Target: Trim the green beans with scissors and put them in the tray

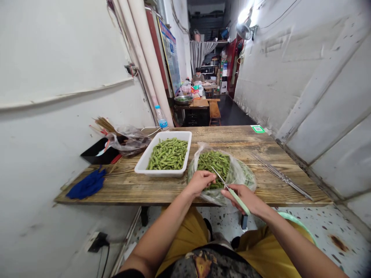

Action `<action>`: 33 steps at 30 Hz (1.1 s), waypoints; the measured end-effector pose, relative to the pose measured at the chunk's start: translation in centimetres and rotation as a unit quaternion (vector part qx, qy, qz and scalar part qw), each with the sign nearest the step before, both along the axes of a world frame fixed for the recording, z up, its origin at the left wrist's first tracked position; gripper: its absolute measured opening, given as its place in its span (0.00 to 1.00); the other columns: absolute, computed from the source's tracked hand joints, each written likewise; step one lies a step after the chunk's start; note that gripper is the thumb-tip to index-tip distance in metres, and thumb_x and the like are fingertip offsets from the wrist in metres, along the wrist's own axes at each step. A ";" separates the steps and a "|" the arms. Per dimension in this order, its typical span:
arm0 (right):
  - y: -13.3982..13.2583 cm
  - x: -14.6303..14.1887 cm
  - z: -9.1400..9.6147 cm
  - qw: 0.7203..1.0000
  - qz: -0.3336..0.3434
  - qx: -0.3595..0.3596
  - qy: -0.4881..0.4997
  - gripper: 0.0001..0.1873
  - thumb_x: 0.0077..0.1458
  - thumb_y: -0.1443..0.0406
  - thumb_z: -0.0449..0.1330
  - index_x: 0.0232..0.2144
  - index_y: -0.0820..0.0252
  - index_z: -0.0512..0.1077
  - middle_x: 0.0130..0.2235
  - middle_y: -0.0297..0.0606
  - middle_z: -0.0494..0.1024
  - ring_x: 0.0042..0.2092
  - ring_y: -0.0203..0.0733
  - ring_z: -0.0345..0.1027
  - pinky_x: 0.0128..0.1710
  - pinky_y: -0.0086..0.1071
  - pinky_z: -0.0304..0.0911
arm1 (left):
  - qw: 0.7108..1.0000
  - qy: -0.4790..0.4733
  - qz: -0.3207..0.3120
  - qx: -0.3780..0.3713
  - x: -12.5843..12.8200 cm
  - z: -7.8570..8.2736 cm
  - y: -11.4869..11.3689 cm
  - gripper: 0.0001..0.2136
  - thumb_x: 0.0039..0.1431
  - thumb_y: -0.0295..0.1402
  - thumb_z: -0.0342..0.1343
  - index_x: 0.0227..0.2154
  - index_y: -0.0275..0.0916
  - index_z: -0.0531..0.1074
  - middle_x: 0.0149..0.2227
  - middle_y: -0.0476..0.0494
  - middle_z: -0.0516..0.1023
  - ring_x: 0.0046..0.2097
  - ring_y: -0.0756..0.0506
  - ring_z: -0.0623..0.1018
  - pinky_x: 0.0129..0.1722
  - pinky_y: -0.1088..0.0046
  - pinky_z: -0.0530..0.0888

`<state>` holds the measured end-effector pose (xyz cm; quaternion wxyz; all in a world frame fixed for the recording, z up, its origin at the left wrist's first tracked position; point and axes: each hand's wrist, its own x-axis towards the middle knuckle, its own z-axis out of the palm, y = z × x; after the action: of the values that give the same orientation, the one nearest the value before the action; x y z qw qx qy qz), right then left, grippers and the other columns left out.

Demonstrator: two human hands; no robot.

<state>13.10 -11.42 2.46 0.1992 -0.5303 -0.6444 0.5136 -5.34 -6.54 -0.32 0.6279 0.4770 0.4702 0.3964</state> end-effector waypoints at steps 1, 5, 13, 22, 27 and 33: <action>0.1 0.1 -0.2 1.000 0.000 -0.016 0.003 0.21 0.48 0.47 0.58 0.23 0.58 0.63 0.14 0.25 0.63 0.13 0.28 0.52 0.12 0.23 0.48 | 1.000 0.000 -0.004 -0.015 -0.1 -0.1 0.1 0.13 0.42 0.39 0.63 0.23 0.31 0.73 0.21 0.49 0.72 0.19 0.57 0.61 0.18 0.80 0.54; 0.4 0.7 -1.1 0.995 -0.020 -0.089 0.039 0.23 0.47 0.45 0.58 0.23 0.58 0.61 0.14 0.24 0.63 0.11 0.28 0.51 0.09 0.23 0.48 | 0.996 -0.043 -0.014 -0.077 -0.4 -0.1 0.6 0.11 0.44 0.35 0.63 0.25 0.32 0.69 0.23 0.46 0.75 0.19 0.57 0.66 0.17 0.82 0.55; -2.1 0.7 0.3 0.962 -0.092 -0.177 0.186 0.26 0.53 0.45 0.52 0.41 0.59 0.64 0.23 0.29 0.72 0.18 0.31 0.63 0.17 0.24 0.58 | 0.970 -0.222 0.059 -0.082 0.0 0.2 0.1 0.13 0.46 0.32 0.63 0.31 0.36 0.65 0.30 0.47 0.76 0.29 0.53 0.75 0.27 0.80 0.69; -4.2 -2.4 -0.9 0.921 -0.160 -0.214 0.284 0.22 0.54 0.46 0.52 0.39 0.58 0.65 0.21 0.30 0.72 0.16 0.32 0.61 0.15 0.25 0.59 | 0.964 -0.212 0.151 -0.053 1.8 0.7 -0.7 0.13 0.39 0.30 0.66 0.21 0.34 0.64 0.20 0.51 0.71 0.24 0.55 0.73 0.26 0.81 0.69; -3.6 -2.7 -1.7 0.921 -0.145 -0.199 0.302 0.24 0.53 0.45 0.52 0.39 0.59 0.65 0.20 0.29 0.71 0.14 0.30 0.59 0.13 0.24 0.56 | 0.965 -0.205 0.155 -0.045 2.1 0.6 -1.5 0.15 0.36 0.31 0.68 0.21 0.33 0.65 0.22 0.48 0.75 0.25 0.54 0.74 0.29 0.78 0.71; -3.2 -3.0 -1.7 0.923 -0.141 -0.182 0.310 0.25 0.51 0.45 0.54 0.38 0.60 0.66 0.17 0.26 0.68 0.13 0.30 0.56 0.11 0.24 0.54 | 0.968 -0.194 0.156 -0.037 2.6 0.2 -2.3 0.15 0.35 0.33 0.68 0.19 0.33 0.64 0.22 0.48 0.75 0.25 0.53 0.74 0.30 0.78 0.71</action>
<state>10.05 -14.65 0.77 0.3592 -0.4571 -0.3650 0.7272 -2.70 -8.86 -0.13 0.6547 0.2885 0.4227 0.5563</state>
